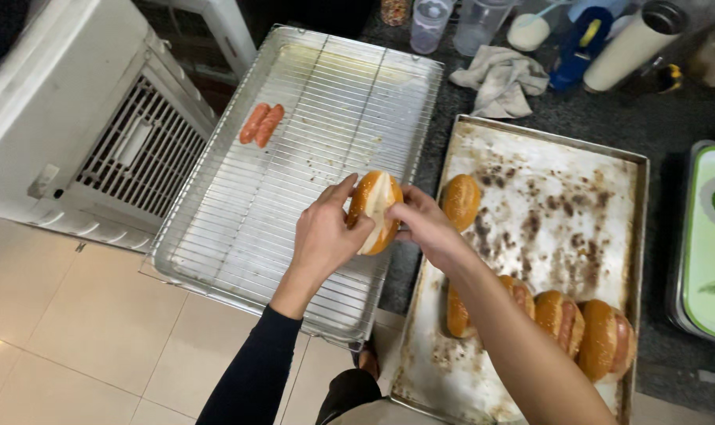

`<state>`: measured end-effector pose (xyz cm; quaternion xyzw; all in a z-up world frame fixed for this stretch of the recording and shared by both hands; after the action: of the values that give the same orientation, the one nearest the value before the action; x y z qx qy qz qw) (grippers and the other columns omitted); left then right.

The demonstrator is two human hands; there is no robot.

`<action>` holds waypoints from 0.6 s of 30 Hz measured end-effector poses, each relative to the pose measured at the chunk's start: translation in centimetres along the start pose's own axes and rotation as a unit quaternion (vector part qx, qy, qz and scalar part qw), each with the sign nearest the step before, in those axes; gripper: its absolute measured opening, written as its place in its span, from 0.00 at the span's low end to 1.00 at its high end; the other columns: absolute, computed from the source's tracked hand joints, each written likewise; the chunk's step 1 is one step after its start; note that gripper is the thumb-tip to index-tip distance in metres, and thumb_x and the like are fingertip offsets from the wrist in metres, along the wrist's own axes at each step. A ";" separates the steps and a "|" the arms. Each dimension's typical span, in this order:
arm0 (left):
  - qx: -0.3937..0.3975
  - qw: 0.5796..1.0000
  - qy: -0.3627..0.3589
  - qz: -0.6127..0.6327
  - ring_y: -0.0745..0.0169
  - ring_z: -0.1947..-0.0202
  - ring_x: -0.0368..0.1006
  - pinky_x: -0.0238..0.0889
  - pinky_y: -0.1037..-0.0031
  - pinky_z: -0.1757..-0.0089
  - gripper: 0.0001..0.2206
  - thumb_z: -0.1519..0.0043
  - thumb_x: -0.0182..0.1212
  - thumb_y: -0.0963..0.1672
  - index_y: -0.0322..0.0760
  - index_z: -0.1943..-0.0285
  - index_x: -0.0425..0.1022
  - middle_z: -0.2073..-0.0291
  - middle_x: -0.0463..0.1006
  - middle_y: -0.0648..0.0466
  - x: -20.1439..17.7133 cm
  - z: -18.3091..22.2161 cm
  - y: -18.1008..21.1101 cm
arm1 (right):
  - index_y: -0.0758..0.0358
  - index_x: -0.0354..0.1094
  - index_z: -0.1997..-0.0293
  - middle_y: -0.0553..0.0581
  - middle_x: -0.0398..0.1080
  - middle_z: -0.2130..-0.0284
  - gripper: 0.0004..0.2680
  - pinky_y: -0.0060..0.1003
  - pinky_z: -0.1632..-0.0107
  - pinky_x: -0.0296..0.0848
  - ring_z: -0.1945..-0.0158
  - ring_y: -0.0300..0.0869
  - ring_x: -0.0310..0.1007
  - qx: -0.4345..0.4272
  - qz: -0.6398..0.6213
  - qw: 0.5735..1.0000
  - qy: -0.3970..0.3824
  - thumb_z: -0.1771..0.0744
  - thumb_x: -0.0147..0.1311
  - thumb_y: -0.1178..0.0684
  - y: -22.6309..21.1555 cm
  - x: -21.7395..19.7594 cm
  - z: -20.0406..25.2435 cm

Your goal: The person places cooked sausages into sliced buns, applies a sauce from a plastic bag, and then transfers the hot dogs to a tray and places them inside a display case.

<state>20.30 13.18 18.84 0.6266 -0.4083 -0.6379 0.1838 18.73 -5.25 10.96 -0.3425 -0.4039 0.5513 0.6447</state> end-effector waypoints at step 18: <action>0.032 0.923 0.191 -0.334 0.42 0.55 0.74 0.68 0.53 0.55 0.09 0.40 0.67 0.44 0.29 0.65 0.81 0.62 0.78 0.43 -3.9 -15.0 -18.6 | 0.69 0.60 0.36 0.58 0.71 0.51 0.23 0.45 0.47 0.76 0.50 0.44 0.73 0.042 -0.070 0.995 0.062 0.36 0.59 0.49 -1.0 1.7 -4.9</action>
<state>40.26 22.87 9.13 0.8421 -0.1526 -0.5171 0.0150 23.68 -3.73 9.90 -0.3195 -0.3629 0.4991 0.7191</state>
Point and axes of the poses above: each hand's wrist, its own z-axis away from the middle knuckle, its own x-axis out of the palm, y = z × x, the point moved 3 cm from there along -z, towards the middle knuckle
